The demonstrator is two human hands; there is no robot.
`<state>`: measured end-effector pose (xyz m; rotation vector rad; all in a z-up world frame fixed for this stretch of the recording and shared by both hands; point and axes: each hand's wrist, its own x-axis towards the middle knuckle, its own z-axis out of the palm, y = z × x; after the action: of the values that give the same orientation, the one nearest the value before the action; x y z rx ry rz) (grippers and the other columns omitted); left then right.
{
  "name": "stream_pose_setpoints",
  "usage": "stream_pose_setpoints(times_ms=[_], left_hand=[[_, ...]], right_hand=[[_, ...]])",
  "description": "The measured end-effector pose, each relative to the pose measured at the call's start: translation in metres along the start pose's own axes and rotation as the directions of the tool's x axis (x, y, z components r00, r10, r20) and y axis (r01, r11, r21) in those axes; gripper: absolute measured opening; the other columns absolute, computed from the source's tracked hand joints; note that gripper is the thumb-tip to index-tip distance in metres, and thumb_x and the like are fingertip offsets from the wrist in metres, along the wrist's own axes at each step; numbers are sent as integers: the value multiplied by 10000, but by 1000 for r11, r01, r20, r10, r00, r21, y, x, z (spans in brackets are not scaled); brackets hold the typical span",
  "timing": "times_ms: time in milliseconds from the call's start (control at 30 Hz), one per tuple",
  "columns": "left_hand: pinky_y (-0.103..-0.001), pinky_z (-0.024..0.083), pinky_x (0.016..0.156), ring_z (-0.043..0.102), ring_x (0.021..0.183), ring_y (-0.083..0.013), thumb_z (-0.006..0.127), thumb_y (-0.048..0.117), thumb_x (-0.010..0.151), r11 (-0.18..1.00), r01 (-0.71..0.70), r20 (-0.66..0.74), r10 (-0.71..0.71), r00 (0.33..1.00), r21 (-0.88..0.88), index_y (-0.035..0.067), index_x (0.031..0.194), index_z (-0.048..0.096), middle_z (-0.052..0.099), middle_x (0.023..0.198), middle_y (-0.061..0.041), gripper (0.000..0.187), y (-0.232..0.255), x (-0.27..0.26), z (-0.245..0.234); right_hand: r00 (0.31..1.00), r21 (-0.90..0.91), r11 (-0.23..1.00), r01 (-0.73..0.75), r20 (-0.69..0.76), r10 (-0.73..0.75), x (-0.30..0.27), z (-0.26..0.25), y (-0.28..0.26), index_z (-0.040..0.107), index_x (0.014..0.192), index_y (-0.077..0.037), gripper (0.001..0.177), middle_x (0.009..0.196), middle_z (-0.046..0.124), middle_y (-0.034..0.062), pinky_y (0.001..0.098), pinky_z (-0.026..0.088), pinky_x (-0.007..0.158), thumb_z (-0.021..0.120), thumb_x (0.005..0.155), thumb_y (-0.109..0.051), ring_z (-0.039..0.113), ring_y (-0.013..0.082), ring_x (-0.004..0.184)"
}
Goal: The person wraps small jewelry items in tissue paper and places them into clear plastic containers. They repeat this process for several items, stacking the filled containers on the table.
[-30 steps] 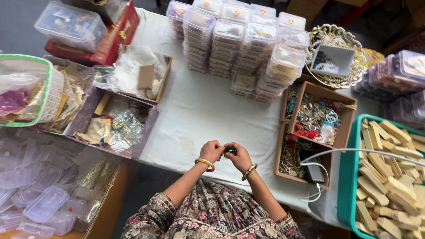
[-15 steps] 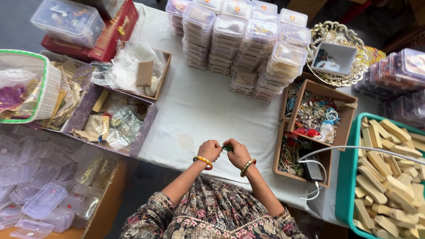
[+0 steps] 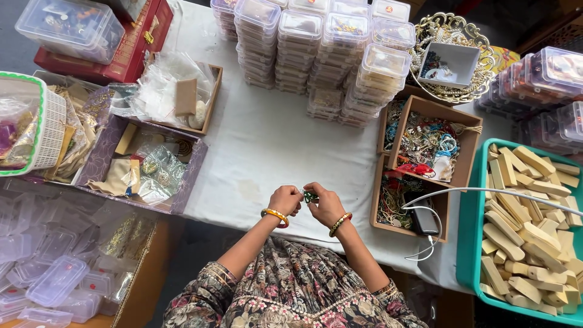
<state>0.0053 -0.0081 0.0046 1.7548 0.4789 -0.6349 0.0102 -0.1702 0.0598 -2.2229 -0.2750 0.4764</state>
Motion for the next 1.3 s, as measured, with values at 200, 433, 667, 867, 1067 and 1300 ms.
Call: stream_pose_setpoints(times_ms=[200, 433, 667, 867, 1067, 1300], left_hand=[[-305, 582, 500, 676, 521, -155, 622, 230, 964, 991, 3, 39, 3, 999, -136, 44, 804, 681, 707, 664, -70, 252, -3, 1, 1], [-300, 584, 497, 674, 517, -155, 605, 215, 964, 984, -10, 40, 17, 999, -176, 31, 781, 683, 700, 656, -75, 271, -4, -5, -2], [-291, 551, 465, 628, 486, -137, 598, 180, 944, 948, -23, 28, 34, 999, -317, 32, 762, 666, 672, 630, -63, 245, -14, -1, -6], [-267, 485, 461, 558, 491, -119, 660, 205, 933, 834, -128, -31, 132, 991, -536, 37, 776, 640, 618, 628, -45, 231, -26, 10, -6], [-253, 488, 690, 614, 773, -167, 801, 257, 861, 630, -776, -339, 734, 589, 17, -67, 998, 686, 656, 858, -123, 371, 3, -18, -25], [-226, 576, 697, 712, 755, -75, 736, 164, 933, 787, -502, -176, 471, 864, -358, 20, 962, 769, 776, 824, -52, 150, -14, -1, -16]], right_hand=[[979, -256, 965, 58, -173, -105, -6, 11, 3, 692, 1172, -138, 353, 967, 721, 114, 404, 570, 828, 706, 841, -17, 703, 293, 924], [881, -107, 944, 312, -341, -330, -12, 5, -7, 684, 1165, -114, 384, 1107, 691, 73, 356, 610, 793, 697, 801, 8, 712, 252, 947], [872, -222, 920, 322, -309, -380, -16, -12, -36, 683, 1157, -83, 516, 1176, 672, 104, 407, 526, 885, 882, 688, -164, 606, 301, 1079], [931, -125, 976, 179, -298, -209, -1, 16, 22, 746, 1091, -77, 370, 1049, 745, 104, 375, 560, 836, 866, 771, -217, 696, 252, 968], [956, 221, 956, 193, -261, -133, 9, 12, 37, 776, 975, -36, 149, 879, 793, 64, 273, 599, 717, 792, 872, -144, 742, 129, 779], [979, 544, 831, 114, -203, -1, 15, 19, 54, 763, 1011, 33, 146, 851, 777, 62, 250, 598, 721, 741, 921, -80, 724, 107, 790]])
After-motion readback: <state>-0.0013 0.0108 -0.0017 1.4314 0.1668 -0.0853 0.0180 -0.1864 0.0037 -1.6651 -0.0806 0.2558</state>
